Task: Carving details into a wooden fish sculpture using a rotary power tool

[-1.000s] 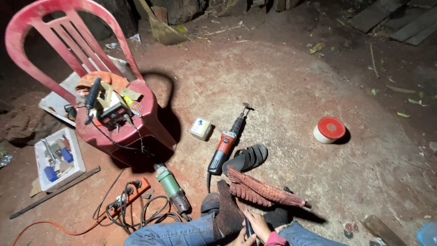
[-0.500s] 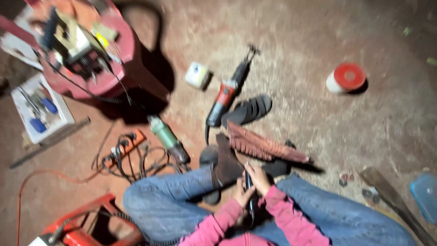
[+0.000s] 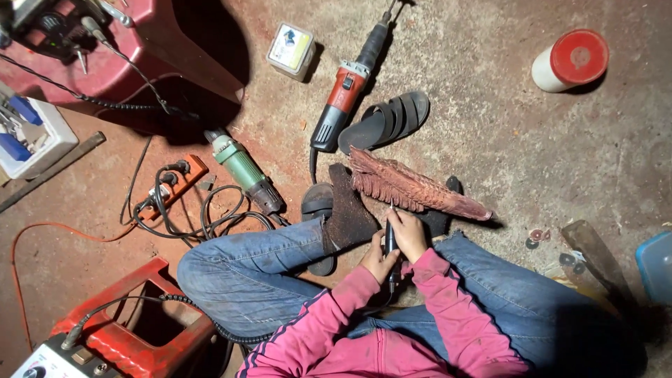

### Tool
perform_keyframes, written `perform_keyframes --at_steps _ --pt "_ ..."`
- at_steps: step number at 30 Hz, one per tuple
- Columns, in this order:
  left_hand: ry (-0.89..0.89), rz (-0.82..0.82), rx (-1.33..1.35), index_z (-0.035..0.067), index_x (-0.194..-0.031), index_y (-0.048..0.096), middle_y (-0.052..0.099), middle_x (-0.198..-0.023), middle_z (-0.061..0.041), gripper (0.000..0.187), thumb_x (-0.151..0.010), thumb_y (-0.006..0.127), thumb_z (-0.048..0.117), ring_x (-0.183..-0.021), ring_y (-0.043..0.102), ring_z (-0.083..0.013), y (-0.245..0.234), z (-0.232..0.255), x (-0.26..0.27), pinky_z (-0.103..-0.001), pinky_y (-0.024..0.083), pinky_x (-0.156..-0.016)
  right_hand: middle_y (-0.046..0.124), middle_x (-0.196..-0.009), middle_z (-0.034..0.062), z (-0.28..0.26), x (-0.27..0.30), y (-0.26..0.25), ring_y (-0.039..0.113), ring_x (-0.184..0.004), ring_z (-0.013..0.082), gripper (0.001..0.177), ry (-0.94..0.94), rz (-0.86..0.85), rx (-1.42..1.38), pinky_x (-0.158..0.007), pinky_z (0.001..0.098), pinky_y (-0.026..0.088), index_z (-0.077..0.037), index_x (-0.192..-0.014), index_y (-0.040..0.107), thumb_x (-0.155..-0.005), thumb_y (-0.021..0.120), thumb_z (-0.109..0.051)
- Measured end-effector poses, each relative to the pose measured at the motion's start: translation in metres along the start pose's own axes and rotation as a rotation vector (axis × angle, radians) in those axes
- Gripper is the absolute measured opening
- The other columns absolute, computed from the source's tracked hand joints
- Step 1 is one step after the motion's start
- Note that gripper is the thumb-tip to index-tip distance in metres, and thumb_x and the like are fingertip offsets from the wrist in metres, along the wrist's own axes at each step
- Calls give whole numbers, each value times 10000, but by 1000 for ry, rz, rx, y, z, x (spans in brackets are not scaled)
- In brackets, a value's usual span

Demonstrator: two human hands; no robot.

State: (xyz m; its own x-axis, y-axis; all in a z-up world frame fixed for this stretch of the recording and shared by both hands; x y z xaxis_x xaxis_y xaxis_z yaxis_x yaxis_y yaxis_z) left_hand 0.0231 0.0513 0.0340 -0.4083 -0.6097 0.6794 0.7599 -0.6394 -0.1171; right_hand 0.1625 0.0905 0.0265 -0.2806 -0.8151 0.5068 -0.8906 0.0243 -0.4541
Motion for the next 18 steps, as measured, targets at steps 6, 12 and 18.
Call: perform_keyframes --at_steps 6,12,18 --pt "2 -27 100 141 -1531 247 647 -1196 -305 635 -1009 569 307 -974 705 -416 -1 4 -8 -507 569 -901 743 -809 145 3 -6 -2 712 -887 347 482 47 11 -35 -801 442 539 -149 -802 806 -982 572 -530" --pt "-1 -55 151 130 -1524 257 654 -1149 -270 611 -1019 572 266 -862 725 -373 2 -6 -15 -460 616 -775 741 -793 150 -3 -4 -7 716 -868 341 471 62 22 -30 -782 442 541 -133 -815 815 -983 579 -505" --pt "17 -70 194 111 -1531 231 651 -1118 -277 622 -1027 568 251 -777 726 -379 9 -22 -19 -460 629 -697 757 -867 145 -1 -3 -6 716 -923 355 430 -7 34 -42 -834 441 543 -131 -818 812 -988 586 -455"
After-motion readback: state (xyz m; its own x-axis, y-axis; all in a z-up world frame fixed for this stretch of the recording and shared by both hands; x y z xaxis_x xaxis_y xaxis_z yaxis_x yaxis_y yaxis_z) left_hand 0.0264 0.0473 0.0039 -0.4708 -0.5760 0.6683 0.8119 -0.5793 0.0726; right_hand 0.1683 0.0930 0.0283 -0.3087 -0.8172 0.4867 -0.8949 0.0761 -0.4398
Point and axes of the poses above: each hand's wrist, its own x-axis away from the middle knuckle, its own y-axis out of the palm, z = x × y, the point moved 3 cm from there along -x, towards the middle knuckle
